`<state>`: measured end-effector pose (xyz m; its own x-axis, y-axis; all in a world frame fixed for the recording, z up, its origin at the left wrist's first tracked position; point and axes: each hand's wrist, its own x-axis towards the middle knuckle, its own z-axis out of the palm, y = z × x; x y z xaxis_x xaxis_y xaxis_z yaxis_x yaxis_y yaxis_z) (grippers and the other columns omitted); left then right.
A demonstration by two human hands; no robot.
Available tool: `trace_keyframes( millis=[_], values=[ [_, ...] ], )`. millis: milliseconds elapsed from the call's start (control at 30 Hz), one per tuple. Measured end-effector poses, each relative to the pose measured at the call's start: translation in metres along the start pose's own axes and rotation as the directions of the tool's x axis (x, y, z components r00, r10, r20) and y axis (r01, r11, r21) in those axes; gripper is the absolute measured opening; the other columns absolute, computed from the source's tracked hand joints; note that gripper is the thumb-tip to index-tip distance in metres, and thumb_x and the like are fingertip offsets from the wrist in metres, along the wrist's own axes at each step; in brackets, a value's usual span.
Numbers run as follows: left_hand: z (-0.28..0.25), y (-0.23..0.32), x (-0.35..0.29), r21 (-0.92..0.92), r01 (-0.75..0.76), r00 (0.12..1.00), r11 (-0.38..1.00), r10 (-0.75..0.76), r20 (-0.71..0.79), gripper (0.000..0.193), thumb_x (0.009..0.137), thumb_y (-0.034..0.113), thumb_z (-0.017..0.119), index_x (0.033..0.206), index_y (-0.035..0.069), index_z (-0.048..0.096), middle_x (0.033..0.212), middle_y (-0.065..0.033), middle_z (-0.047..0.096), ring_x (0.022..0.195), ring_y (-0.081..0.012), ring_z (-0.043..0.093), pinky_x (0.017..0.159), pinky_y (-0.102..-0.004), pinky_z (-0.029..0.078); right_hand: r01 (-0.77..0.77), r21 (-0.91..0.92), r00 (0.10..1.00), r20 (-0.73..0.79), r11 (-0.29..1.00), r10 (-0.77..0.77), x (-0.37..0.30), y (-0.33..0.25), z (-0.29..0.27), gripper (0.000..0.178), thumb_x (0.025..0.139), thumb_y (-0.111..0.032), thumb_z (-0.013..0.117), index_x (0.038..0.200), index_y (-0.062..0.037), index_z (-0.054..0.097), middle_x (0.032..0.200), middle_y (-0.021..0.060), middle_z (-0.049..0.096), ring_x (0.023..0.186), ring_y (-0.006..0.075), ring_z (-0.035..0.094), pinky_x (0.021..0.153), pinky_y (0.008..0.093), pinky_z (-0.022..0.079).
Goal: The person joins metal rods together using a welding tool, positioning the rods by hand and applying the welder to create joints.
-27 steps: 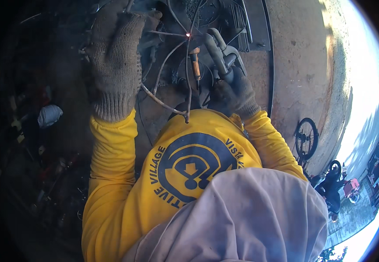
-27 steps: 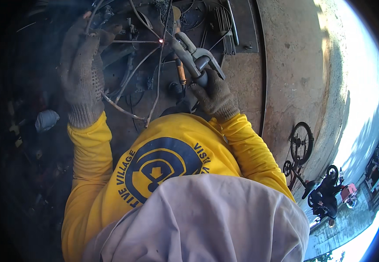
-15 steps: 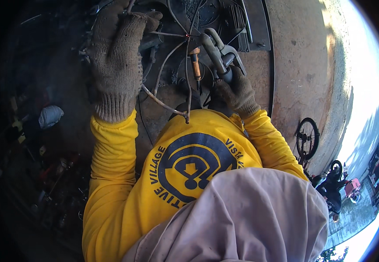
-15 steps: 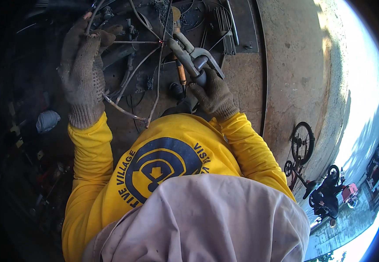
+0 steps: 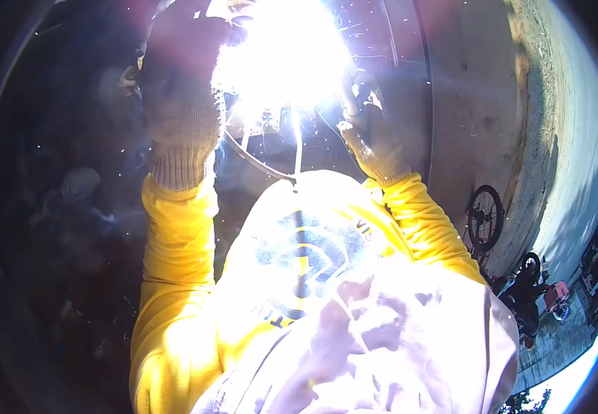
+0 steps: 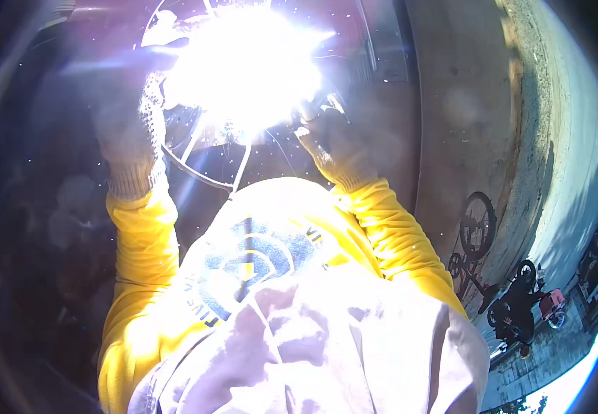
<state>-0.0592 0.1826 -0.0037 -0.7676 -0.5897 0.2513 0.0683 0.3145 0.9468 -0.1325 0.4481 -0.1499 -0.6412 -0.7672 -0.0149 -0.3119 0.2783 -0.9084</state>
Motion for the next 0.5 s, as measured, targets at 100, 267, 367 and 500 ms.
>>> trace_keyframes(
  millis=[100,267,367,500],
  values=[
    [0.002,0.004,-0.001,0.018,0.031,1.000,0.999,-0.031,-0.003,0.026,0.094,0.003,0.065,0.120,0.000,0.066,0.117,-0.0165,0.070,0.105,-0.0267,0.070,0.097,-0.0395,0.054,0.003,0.395,0.999,-0.048,0.919,0.018,-0.004,0.011,0.011,0.072,0.097,-0.014,0.065,0.156,0.0039,0.028,0.120,0.0146,0.064,0.098,0.0189,0.065,0.085,0.0318,0.054],
    [0.001,0.008,-0.003,0.102,0.046,0.998,0.994,-0.042,-0.039,0.023,0.093,0.003,0.067,0.116,0.002,0.069,0.120,-0.0170,0.070,0.107,-0.0278,0.070,0.098,-0.0397,0.054,-0.174,0.309,0.980,-0.035,0.935,0.194,-0.006,0.009,0.011,0.057,0.090,-0.022,0.070,0.137,0.0022,0.049,0.114,0.0235,0.066,0.105,0.0349,0.067,0.088,0.0425,0.053],
    [-0.002,-0.002,-0.005,0.214,-0.070,0.997,0.974,0.078,-0.029,0.024,0.093,0.004,0.068,0.117,0.003,0.069,0.120,-0.0170,0.070,0.108,-0.0288,0.070,0.099,-0.0405,0.053,-0.378,0.261,0.926,0.098,0.888,0.366,-0.006,0.005,0.006,0.057,0.089,-0.026,0.071,0.134,0.0030,0.052,0.108,0.0265,0.067,0.104,0.0396,0.068,0.089,0.0432,0.053],
    [-0.008,-0.021,-0.005,0.318,-0.310,0.948,0.896,0.315,0.038,0.031,0.094,0.007,0.067,0.125,0.002,0.067,0.115,-0.0165,0.072,0.107,-0.0304,0.070,0.103,-0.0426,0.051,-0.366,0.115,0.929,0.103,0.924,0.355,-0.001,-0.010,-0.003,0.057,0.089,-0.029,0.072,0.133,0.0031,0.053,0.106,0.0274,0.068,0.102,0.0402,0.068,0.087,0.0431,0.053]
  ],
)
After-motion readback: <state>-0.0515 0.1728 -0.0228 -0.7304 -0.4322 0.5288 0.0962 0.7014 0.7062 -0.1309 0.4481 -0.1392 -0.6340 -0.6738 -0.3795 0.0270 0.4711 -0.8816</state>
